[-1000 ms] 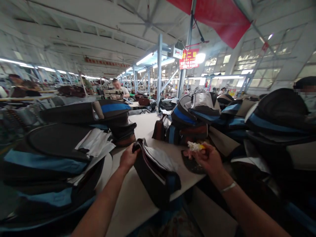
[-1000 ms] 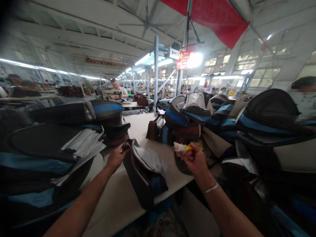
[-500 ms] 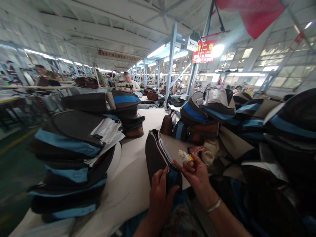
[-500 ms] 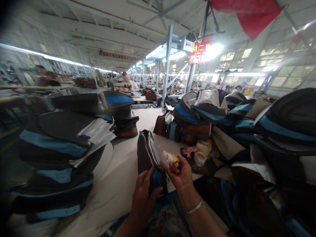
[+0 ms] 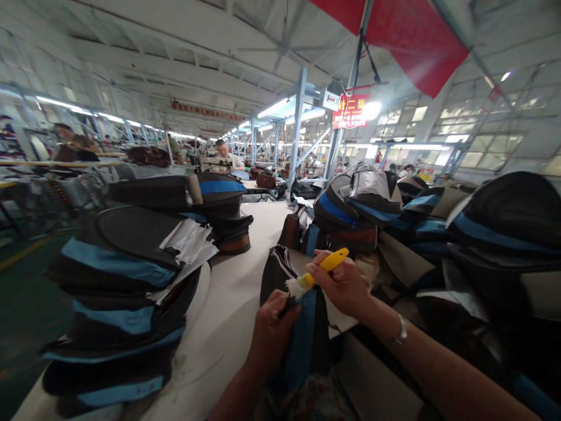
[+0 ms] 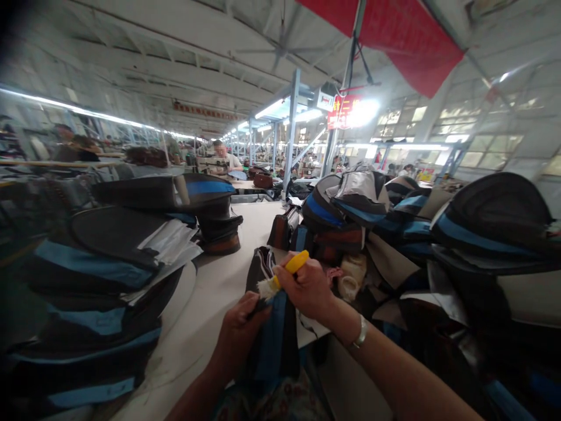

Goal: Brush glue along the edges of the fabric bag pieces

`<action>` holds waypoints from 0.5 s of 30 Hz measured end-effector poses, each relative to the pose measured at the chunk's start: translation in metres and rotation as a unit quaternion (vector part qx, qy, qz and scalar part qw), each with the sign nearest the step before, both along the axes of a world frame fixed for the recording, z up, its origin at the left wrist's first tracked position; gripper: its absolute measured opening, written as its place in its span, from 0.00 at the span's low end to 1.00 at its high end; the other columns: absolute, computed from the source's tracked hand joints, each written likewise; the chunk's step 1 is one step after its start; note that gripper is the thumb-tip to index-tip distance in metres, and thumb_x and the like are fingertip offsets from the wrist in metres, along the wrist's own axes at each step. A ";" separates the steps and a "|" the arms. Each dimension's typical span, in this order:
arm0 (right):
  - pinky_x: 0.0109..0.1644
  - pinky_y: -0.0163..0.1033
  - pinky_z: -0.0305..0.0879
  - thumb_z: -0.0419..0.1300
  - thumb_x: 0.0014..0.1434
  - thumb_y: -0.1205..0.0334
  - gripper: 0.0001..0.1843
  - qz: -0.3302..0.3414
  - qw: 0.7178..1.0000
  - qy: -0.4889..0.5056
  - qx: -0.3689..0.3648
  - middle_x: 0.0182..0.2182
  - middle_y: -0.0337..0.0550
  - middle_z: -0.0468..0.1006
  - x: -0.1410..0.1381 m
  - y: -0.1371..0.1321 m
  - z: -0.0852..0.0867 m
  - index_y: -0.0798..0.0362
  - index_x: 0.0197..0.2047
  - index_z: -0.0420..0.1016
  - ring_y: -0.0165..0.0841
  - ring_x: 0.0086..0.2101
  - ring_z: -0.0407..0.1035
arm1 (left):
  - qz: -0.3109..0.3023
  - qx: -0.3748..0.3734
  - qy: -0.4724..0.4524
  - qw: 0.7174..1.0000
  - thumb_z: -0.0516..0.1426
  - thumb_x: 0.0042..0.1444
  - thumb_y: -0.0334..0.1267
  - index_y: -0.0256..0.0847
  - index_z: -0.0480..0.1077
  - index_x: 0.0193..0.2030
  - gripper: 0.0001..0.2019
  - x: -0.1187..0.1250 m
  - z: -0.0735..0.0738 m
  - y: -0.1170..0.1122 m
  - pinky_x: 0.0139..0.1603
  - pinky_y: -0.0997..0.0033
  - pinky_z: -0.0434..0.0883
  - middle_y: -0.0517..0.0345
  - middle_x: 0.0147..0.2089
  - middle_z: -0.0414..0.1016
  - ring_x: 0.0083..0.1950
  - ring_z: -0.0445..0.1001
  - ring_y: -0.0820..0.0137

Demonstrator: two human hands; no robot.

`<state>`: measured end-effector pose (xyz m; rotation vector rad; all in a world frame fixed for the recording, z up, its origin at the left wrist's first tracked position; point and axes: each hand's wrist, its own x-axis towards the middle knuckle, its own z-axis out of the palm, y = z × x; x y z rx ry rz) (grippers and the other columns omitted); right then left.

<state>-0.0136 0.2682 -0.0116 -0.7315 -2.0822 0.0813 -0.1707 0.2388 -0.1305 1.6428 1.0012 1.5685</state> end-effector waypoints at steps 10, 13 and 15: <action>0.55 0.44 0.62 0.55 0.65 0.61 0.11 -0.034 0.990 -0.113 0.082 0.25 0.37 0.72 0.011 -0.012 0.024 0.50 0.30 0.67 0.32 0.29 0.68 | -0.014 -0.018 0.000 1.000 0.55 0.61 0.42 0.39 0.71 0.31 0.11 -0.001 0.009 -0.005 0.41 0.71 0.66 0.57 0.36 0.69 0.39 0.69 0.67; 0.54 0.44 0.62 0.56 0.65 0.62 0.10 -0.062 0.984 -0.113 0.126 0.24 0.36 0.71 0.018 -0.015 0.026 0.50 0.30 0.66 0.32 0.29 0.69 | -0.009 -0.018 0.005 1.000 0.55 0.62 0.42 0.40 0.72 0.32 0.11 -0.002 0.009 -0.004 0.42 0.70 0.66 0.57 0.35 0.70 0.39 0.70 0.67; 0.54 0.43 0.63 0.56 0.66 0.61 0.10 -0.054 0.986 -0.095 0.122 0.25 0.36 0.72 0.023 -0.016 0.026 0.50 0.31 0.66 0.32 0.31 0.70 | -0.005 -0.010 0.015 1.000 0.55 0.62 0.41 0.40 0.72 0.32 0.10 -0.002 0.008 -0.003 0.41 0.70 0.67 0.57 0.35 0.70 0.39 0.70 0.68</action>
